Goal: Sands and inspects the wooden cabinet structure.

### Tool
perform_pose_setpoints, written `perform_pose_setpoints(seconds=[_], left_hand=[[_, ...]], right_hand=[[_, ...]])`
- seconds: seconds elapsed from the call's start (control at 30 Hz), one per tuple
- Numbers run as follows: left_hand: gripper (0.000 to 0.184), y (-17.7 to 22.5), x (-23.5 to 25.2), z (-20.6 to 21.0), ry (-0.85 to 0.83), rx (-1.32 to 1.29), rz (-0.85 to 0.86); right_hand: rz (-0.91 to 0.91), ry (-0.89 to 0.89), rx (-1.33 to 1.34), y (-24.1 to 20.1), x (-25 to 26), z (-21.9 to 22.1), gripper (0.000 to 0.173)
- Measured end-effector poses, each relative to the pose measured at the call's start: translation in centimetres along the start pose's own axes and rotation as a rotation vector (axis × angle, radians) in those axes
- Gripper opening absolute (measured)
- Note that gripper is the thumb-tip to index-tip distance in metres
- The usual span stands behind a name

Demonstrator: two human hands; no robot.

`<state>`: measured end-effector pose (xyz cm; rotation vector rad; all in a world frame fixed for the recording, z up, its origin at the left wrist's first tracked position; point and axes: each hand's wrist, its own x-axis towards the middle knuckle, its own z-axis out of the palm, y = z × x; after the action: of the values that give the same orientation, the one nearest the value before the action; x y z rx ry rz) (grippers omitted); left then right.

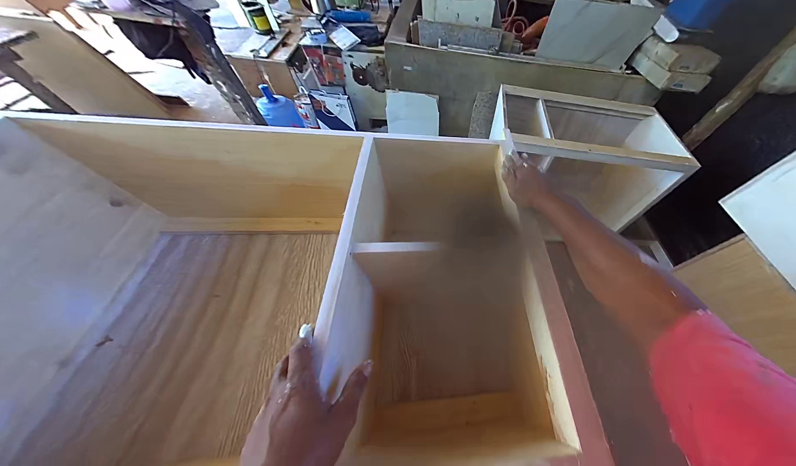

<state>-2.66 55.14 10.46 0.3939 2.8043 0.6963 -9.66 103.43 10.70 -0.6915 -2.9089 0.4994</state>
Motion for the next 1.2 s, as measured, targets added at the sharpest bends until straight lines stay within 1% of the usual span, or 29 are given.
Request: perform_pose_setpoints(seconds=[0.17,0.2,0.23,0.27,0.3,0.37,0.47,0.63,0.7,0.77,0.83,0.9,1.03,1.1,1.13,1.17,1.2], left_hand=[[0.101,-0.1,-0.1,0.0,-0.015,0.007,0.018],[0.102,-0.2,-0.2,0.0,-0.007,0.013,0.027],[0.102,-0.1,-0.2,0.1,0.000,0.017,0.034],[0.102,-0.1,-0.2,0.1,0.001,0.019,0.036],[0.103,-0.1,-0.2,0.1,0.001,0.022,0.037],[0.103,0.0,0.2,0.1,0.004,0.022,0.036],[0.103,0.0,0.0,0.0,-0.004,0.005,0.022],[0.099,-0.1,0.1,0.1,0.010,-0.018,0.021],[0.100,0.1,0.2,0.0,0.002,-0.015,0.003],[0.099,0.3,-0.1,-0.2,-0.003,-0.022,-0.027],[0.098,0.1,-0.2,-0.3,-0.014,-0.025,-0.040],[0.098,0.0,-0.1,-0.4,-0.027,-0.018,-0.035],[0.100,0.0,0.1,-0.2,-0.027,0.010,-0.011],[0.101,-0.1,0.0,-0.1,-0.025,0.012,0.002],[0.101,-0.1,-0.1,-0.1,-0.020,0.012,0.011],[0.101,-0.1,-0.2,0.0,-0.010,0.013,0.021],[0.101,-0.1,-0.1,0.1,-0.003,0.014,0.026]], right_hand=[[-0.074,-0.007,-0.018,-2.0,-20.9,0.2,0.058],[-0.066,-0.043,-0.032,-2.6,-24.0,-0.1,0.058],[-0.051,-0.073,-0.049,-3.0,-26.0,-0.2,0.059],[-0.030,-0.098,-0.068,-3.4,-26.8,-0.4,0.060],[-0.009,-0.125,-0.081,-3.6,-26.7,-0.5,0.061],[0.018,-0.152,-0.081,-3.7,-23.8,-0.8,0.060],[0.009,-0.086,-0.099,-2.6,-15.7,0.0,0.060],[0.007,-0.060,-0.093,-1.7,-1.2,0.0,0.063],[0.036,-0.066,-0.078,-1.3,2.7,0.1,0.065],[0.040,-0.059,-0.057,-1.3,4.1,-0.1,0.066],[0.025,-0.072,-0.054,-1.3,2.1,-0.1,0.065],[-0.041,-0.071,-0.061,-1.3,-2.2,-0.1,0.064],[-0.178,-0.018,-0.041,-1.0,-16.4,0.4,0.061],[-0.164,-0.014,-0.029,-1.7,-22.7,0.2,0.060],[-0.134,-0.040,-0.032,-2.1,-24.7,0.0,0.060],[-0.102,-0.077,-0.041,-2.5,-25.7,-0.2,0.061],[-0.069,-0.114,-0.048,-2.7,-25.6,-0.5,0.061]])
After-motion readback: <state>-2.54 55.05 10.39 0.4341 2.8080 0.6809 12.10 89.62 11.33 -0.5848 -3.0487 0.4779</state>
